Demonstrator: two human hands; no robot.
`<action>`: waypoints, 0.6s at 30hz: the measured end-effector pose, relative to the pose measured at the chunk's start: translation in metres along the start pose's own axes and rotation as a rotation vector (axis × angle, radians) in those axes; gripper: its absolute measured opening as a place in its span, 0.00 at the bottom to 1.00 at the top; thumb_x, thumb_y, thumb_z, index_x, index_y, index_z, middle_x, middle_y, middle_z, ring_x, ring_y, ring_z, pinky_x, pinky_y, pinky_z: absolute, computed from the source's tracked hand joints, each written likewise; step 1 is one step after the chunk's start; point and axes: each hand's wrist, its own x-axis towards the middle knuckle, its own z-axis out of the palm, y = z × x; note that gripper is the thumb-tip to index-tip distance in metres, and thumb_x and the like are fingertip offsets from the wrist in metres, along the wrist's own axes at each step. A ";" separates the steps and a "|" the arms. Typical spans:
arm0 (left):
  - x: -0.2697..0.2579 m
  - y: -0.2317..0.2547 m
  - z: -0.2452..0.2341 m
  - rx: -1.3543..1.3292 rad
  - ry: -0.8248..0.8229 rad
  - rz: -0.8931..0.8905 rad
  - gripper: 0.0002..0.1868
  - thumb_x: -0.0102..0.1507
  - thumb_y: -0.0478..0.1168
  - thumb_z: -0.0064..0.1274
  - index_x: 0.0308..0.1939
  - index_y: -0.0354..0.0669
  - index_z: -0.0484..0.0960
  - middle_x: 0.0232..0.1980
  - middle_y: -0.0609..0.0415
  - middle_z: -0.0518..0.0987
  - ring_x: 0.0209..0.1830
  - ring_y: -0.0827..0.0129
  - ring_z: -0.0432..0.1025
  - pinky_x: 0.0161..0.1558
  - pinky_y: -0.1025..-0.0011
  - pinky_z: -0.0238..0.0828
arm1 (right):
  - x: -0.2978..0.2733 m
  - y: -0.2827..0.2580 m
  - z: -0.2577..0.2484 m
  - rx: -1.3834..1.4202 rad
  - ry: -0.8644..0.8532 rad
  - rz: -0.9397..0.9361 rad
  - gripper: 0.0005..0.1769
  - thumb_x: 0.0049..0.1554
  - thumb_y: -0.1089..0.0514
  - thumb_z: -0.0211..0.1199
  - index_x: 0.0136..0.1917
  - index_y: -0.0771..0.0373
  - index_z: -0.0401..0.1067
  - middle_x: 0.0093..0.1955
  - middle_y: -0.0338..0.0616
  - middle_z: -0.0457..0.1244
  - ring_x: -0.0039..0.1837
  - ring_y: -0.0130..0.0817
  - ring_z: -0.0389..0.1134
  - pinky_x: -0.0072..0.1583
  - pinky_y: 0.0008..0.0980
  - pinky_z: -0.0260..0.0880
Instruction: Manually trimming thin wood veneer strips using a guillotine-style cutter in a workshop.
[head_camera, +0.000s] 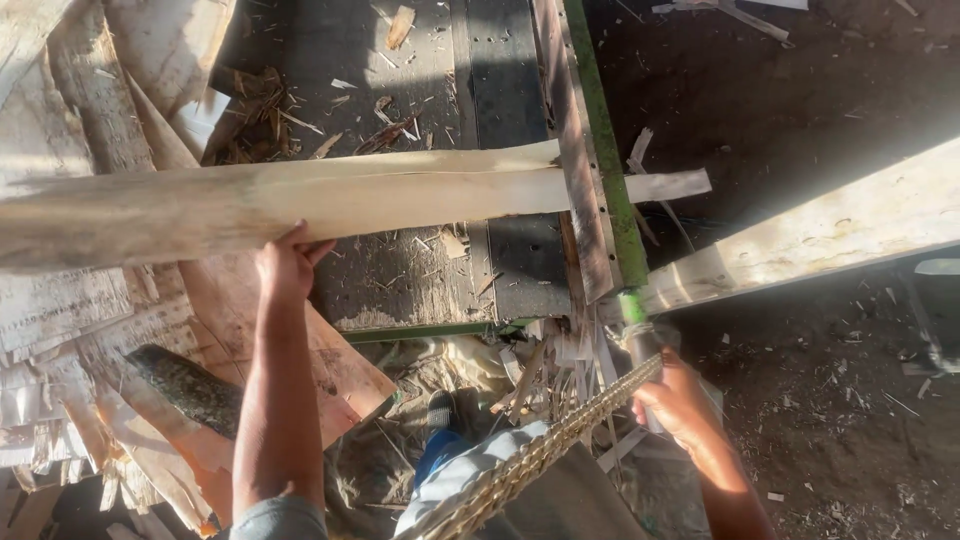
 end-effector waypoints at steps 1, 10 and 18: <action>0.010 0.006 0.001 0.018 -0.046 0.016 0.21 0.66 0.30 0.50 0.62 0.25 0.67 0.57 0.36 0.77 0.55 0.45 0.78 0.55 0.48 0.78 | -0.002 -0.005 0.004 -0.001 0.024 0.021 0.32 0.51 0.66 0.62 0.68 0.59 0.58 0.34 0.46 0.63 0.30 0.34 0.65 0.31 0.36 0.70; 0.050 -0.002 -0.012 0.056 -0.144 -0.041 0.22 0.66 0.32 0.49 0.64 0.30 0.67 0.59 0.37 0.77 0.60 0.45 0.75 0.59 0.44 0.79 | -0.072 -0.093 -0.031 -0.165 0.112 0.068 0.25 0.54 0.60 0.67 0.64 0.63 0.66 0.34 0.50 0.64 0.30 0.35 0.62 0.31 0.34 0.66; 0.056 -0.010 -0.010 0.047 -0.088 -0.056 0.27 0.66 0.31 0.51 0.68 0.25 0.61 0.63 0.32 0.73 0.63 0.43 0.75 0.60 0.48 0.75 | 0.083 0.101 0.018 -0.197 0.109 -0.136 0.37 0.47 0.61 0.64 0.69 0.67 0.56 0.40 0.47 0.69 0.30 0.36 0.66 0.30 0.37 0.66</action>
